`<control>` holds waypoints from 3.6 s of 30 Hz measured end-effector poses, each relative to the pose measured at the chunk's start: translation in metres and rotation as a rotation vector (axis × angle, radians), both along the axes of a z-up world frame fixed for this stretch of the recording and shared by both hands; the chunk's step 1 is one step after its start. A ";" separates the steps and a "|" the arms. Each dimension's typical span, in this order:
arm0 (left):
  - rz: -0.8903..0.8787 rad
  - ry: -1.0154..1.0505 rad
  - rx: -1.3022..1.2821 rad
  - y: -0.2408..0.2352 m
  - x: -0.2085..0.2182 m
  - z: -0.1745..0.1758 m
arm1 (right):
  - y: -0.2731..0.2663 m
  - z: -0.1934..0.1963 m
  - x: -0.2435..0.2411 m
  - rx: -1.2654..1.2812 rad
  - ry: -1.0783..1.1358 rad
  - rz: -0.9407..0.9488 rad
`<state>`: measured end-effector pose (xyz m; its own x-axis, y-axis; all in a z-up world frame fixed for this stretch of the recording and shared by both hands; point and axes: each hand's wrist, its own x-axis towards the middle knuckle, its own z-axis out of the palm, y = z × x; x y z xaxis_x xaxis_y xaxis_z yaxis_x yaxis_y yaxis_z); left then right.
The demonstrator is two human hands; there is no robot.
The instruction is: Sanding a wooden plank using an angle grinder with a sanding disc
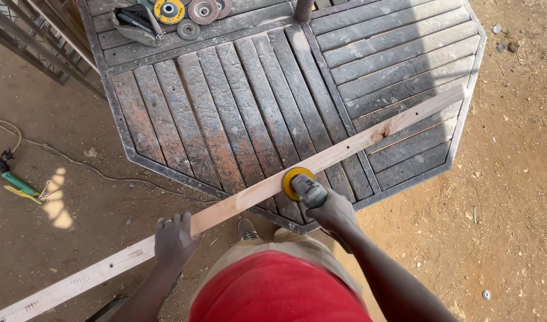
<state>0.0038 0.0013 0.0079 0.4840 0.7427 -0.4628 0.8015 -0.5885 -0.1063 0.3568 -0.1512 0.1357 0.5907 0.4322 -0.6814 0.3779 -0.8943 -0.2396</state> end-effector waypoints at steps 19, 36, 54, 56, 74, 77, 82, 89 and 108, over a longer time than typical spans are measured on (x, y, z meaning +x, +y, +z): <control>0.011 -0.010 -0.009 0.001 -0.007 -0.014 | 0.045 0.008 -0.073 -0.057 0.133 0.478; 0.074 -0.068 0.054 -0.006 -0.004 -0.020 | 0.015 0.001 0.053 -0.162 -0.108 -0.001; 0.155 -0.011 0.140 -0.020 -0.005 -0.039 | -0.037 -0.031 0.230 -0.092 -0.213 -0.061; 0.166 -0.015 0.139 -0.019 -0.004 -0.038 | -0.043 -0.032 0.251 -0.062 -0.239 -0.085; 0.225 0.032 0.040 -0.019 0.007 -0.018 | 0.017 -0.024 0.039 -0.002 0.089 0.685; 0.244 0.013 0.025 -0.016 0.006 -0.021 | 0.002 -0.017 0.081 -0.038 0.038 0.493; 0.248 0.024 0.015 -0.015 0.003 -0.021 | -0.042 -0.034 0.178 -0.063 -0.113 0.048; 0.205 0.015 0.024 -0.013 0.003 -0.021 | -0.045 -0.031 0.179 -0.014 -0.210 -0.083; 0.178 0.002 0.043 -0.017 0.004 -0.019 | -0.058 -0.045 0.147 -0.006 -0.115 -0.064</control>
<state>0.0078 -0.0152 -0.0115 0.3426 0.8356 -0.4295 0.8922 -0.4325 -0.1298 0.5038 -0.2091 0.0905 0.6915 0.3872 -0.6098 0.3443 -0.9188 -0.1929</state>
